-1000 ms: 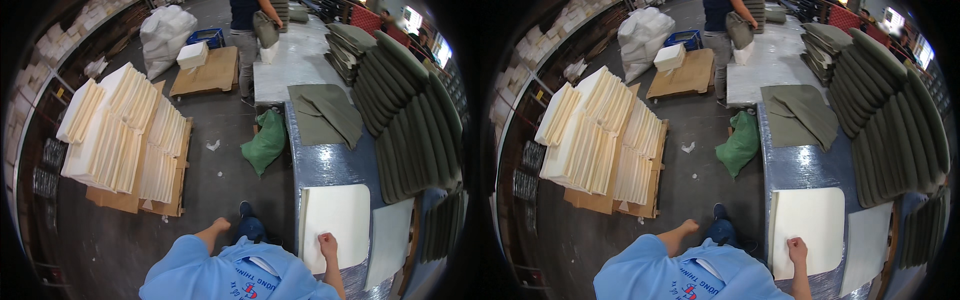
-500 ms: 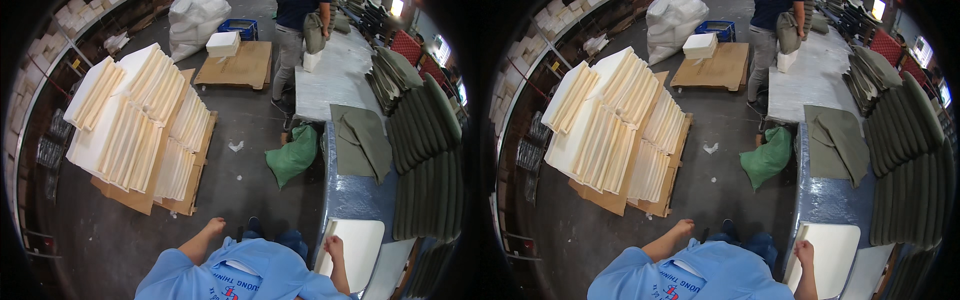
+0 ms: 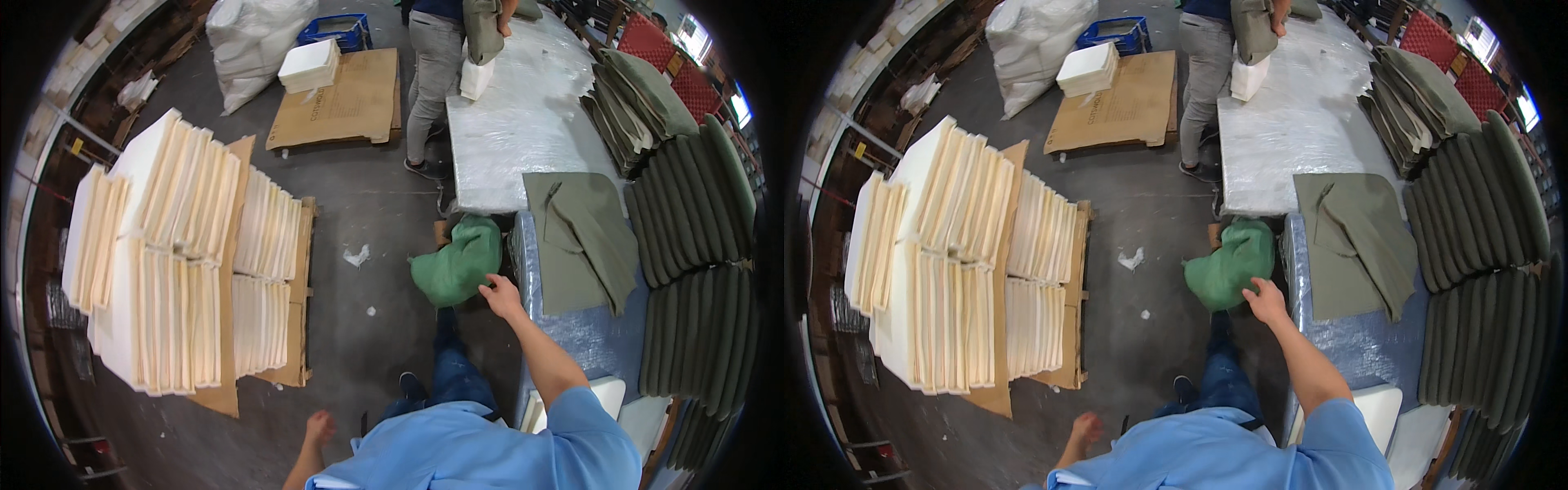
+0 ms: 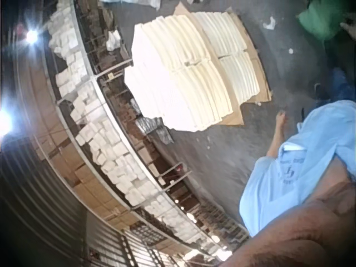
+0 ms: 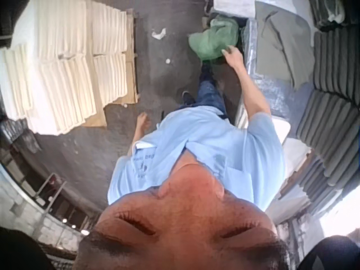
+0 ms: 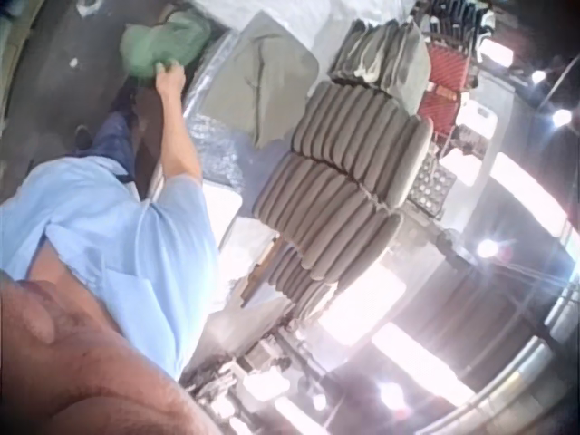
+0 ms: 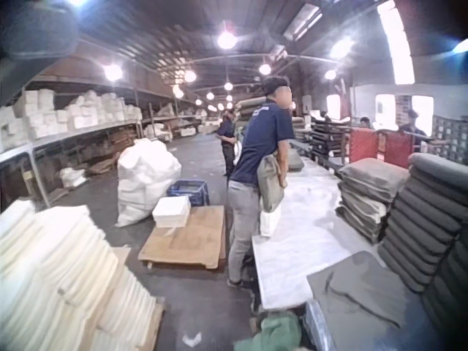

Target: The person assembles cushions by inserting white foam into green fabric covers. They retrieve foam pieces, open the fabric covers, insert the foam, and place the finished cushions on a stack. The process is repeated for multiple cushions.

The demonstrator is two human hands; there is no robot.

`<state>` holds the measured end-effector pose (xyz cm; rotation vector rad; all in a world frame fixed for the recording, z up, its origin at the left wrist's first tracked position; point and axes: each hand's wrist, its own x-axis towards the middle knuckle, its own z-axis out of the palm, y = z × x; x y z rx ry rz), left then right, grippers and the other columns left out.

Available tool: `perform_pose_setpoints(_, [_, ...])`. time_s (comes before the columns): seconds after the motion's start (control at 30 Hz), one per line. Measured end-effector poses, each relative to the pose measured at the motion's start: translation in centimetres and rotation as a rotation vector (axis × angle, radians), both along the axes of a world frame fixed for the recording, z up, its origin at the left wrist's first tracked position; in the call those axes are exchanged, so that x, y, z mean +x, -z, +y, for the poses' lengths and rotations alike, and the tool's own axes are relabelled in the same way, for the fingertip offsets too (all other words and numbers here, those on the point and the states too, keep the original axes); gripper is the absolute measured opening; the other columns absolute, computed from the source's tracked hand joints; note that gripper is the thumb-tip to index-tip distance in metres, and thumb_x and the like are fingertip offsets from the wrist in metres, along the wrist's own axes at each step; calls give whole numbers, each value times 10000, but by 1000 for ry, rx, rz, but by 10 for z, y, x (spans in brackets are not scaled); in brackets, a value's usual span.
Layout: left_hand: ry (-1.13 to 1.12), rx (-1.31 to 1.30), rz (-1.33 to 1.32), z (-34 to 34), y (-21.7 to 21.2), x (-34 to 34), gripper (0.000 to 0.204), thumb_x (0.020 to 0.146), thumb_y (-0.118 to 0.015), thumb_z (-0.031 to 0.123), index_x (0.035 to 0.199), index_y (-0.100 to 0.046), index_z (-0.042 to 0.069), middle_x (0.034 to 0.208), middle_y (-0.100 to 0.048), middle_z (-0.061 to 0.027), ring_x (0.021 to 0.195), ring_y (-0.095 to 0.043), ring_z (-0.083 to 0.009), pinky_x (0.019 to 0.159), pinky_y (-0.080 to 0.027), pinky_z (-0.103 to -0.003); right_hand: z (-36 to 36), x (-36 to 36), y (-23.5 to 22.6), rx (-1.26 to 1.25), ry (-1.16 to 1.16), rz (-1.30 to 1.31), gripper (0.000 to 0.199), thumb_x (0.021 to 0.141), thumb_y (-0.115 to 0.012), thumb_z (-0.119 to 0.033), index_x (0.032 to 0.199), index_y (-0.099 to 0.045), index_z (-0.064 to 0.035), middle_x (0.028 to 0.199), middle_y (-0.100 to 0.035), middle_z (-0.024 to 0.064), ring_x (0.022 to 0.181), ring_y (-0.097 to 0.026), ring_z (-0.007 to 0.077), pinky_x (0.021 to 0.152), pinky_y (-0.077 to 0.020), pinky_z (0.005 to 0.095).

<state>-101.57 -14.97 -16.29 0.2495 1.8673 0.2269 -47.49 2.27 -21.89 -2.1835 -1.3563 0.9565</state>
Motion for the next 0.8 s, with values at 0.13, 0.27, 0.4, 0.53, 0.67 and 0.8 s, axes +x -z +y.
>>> perform_pose_setpoints(0.13, [-76,-266,53,-3,-4,41,443,1006,-550,254,1426,-533,112,1031,-708,-88,716,-690,-220,550,-522,-351,96,26,50,11,105,-259,703,862,-771,-375,1455,-525,-89,1467,-505,205,1309,-541,347,1097,-441,435])
perform_pose_setpoints(0.27, [63,-323,42,20,0,85,482,1035,-549,221,1486,-459,75,1225,-686,-145,883,-730,-283,743,-598,-402,167,24,66,-207,104,-325,747,862,-757,-344,1513,-455,-136,1565,-396,218,1382,-475,379,1138,-413,467])
perform_pose_setpoints(0.4, [180,-141,-34,83,24,126,473,1024,-559,200,1464,-504,37,1205,-708,-128,1037,-703,-245,821,-580,-337,172,49,107,-276,50,-343,502,836,-777,-277,1285,-637,-103,1392,-554,173,1251,-570,368,1046,-481,474])
perform_pose_setpoints(0.53, [400,75,-212,172,80,194,480,1002,-602,206,1443,-533,31,1222,-689,-92,1070,-664,-197,869,-555,-340,143,41,125,-28,101,-149,210,837,-758,-157,1010,-700,-53,1077,-673,140,1028,-660,369,912,-533,453])
perform_pose_setpoints(0.67, [531,119,-365,268,129,292,604,983,-659,365,1498,-498,93,1236,-643,-24,1026,-611,-143,823,-511,-315,85,13,102,237,151,92,154,862,-728,-95,995,-678,-37,1048,-699,153,995,-673,379,875,-534,430])
perform_pose_setpoints(0.8, [152,-24,-543,322,122,380,556,964,-698,272,1462,-539,85,1154,-677,-62,931,-627,-161,813,-512,-302,30,-15,86,251,219,244,130,886,-715,-57,994,-658,-13,1188,-698,110,971,-685,229,785,-540,325])
